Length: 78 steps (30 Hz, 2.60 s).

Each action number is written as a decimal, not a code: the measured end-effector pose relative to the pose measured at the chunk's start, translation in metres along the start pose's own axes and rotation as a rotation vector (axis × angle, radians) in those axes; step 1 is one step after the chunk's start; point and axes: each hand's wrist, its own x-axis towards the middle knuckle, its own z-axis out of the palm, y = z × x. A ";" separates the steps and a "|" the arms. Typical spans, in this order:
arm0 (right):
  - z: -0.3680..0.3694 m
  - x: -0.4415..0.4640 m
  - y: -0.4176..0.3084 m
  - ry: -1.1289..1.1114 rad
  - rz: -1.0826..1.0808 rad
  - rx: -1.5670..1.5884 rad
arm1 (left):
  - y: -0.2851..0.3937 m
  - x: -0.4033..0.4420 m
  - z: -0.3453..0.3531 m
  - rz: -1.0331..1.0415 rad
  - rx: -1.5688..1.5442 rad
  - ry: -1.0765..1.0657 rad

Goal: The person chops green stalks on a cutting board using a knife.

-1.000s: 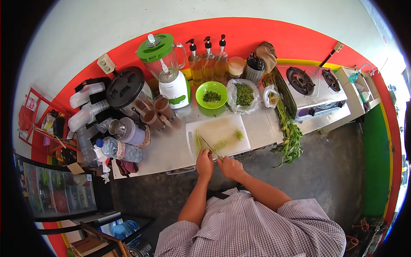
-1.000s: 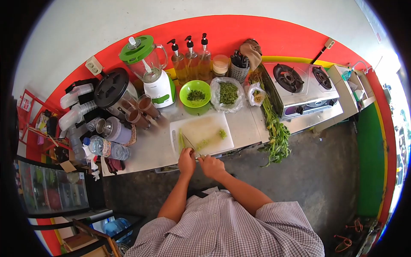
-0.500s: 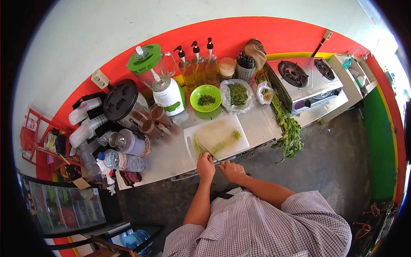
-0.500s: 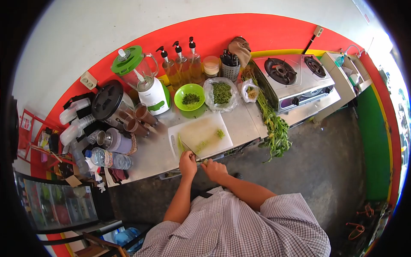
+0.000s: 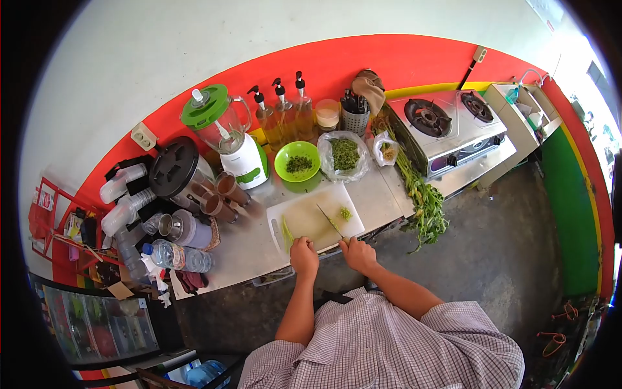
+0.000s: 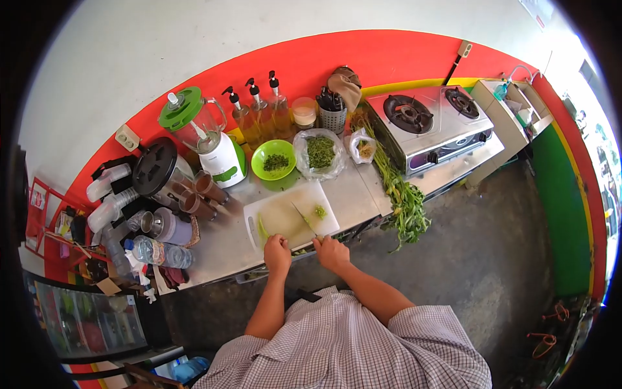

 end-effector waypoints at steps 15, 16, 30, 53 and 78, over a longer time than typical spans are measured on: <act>0.014 -0.014 -0.010 -0.047 -0.096 0.113 | 0.001 0.027 0.011 -0.019 -0.189 -0.138; 0.016 -0.014 -0.011 -0.050 -0.096 0.113 | 0.001 0.028 0.012 -0.028 -0.204 -0.149; 0.007 -0.034 -0.027 -0.169 -0.099 0.001 | 0.003 0.018 0.007 0.102 -0.110 -0.079; 0.011 -0.006 -0.024 -0.242 -0.209 -0.019 | -0.006 0.005 0.016 0.106 -0.452 0.043; 0.003 0.000 -0.027 -0.161 -0.264 -0.097 | -0.018 0.017 -0.002 -0.064 -0.732 -0.041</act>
